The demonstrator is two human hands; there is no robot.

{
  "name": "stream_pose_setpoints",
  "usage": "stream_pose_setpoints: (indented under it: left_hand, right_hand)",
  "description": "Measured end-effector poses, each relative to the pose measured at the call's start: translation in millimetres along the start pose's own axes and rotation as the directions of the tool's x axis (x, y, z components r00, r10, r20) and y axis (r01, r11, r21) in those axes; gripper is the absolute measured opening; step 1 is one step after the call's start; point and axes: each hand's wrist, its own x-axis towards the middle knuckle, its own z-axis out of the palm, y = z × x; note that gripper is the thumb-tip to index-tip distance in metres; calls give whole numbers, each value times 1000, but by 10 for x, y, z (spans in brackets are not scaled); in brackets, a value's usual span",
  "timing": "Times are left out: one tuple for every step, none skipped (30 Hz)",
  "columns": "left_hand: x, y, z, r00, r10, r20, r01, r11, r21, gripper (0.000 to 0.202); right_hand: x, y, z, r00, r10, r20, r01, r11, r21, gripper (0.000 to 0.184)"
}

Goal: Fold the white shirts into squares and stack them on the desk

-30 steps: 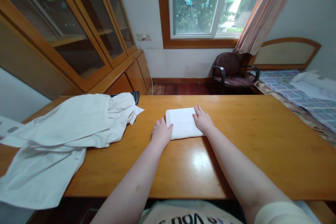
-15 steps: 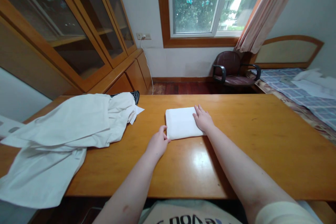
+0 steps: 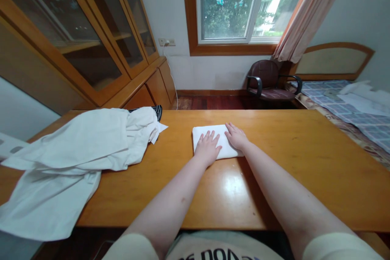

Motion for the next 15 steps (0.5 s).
stream_pose_setpoints:
  left_hand:
    - [20, 1, 77, 1000, 0, -13, 1, 1000, 2, 56]
    - [29, -11, 136, 1000, -12, -25, 12, 1000, -1, 58]
    - [31, -38, 175, 999, -32, -30, 32, 999, -11, 61]
    - [29, -76, 195, 998, -64, -24, 63, 998, -28, 67]
    - [27, -124, 201, 994, -109, -11, 108, 993, -51, 74]
    - [25, -179, 195, 987, -162, 3, 161, 984, -79, 82]
    - [24, -240, 185, 976, -217, 18, 218, 970, -110, 90]
    - [24, -306, 173, 963, -267, 35, 269, 952, -144, 94]
    - [23, -375, 161, 951, -306, 50, 310, 933, -181, 96]
    - [20, -449, 151, 943, -326, 64, 332, 917, -221, 95]
    - [17, -530, 143, 944, -323, 70, 330, 905, -267, 91]
    - [13, -617, 135, 950, -307, 63, 310, 894, -324, 83]
    - [9, -711, 126, 956, -289, 43, 283, 876, -390, 72]
    - [8, -811, 114, 957, -289, 9, 260, 848, -461, 61]
    - [9, -912, 100, 946, -322, -31, 259, 812, -523, 52]
  right_hand:
    - [-1, 7, 9, 1000, -5, -15, 4, 1000, -6, 55]
    - [-4, 12, 20, 999, -8, -34, 8, 1000, -14, 55]
    - [-8, 15, 32, 999, -10, -52, 9, 1000, -22, 55]
    - [-14, 16, 42, 998, -10, -67, 8, 1000, -27, 55]
    - [-19, 17, 51, 997, -8, -77, 6, 1000, -27, 55]
    - [-23, 17, 57, 997, -7, -80, 5, 1000, -22, 55]
    - [-27, 16, 60, 997, -5, -81, 3, 1000, -15, 55]
    - [-30, 17, 62, 997, -4, -82, 3, 1000, -6, 56]
    - [-33, 18, 62, 996, -6, -85, 6, 1000, 3, 56]
    - [-36, 20, 61, 996, -10, -89, 12, 1000, 13, 56]
    - [-39, 23, 61, 995, -16, -95, 18, 1000, 23, 57]
    - [-42, 27, 61, 995, -21, -102, 24, 999, 33, 57]
    - [-44, 32, 62, 994, -25, -108, 29, 999, 42, 57]
    - [-46, 39, 64, 993, -27, -113, 33, 998, 51, 57]
    - [-46, 47, 65, 993, -28, -118, 34, 998, 56, 57]
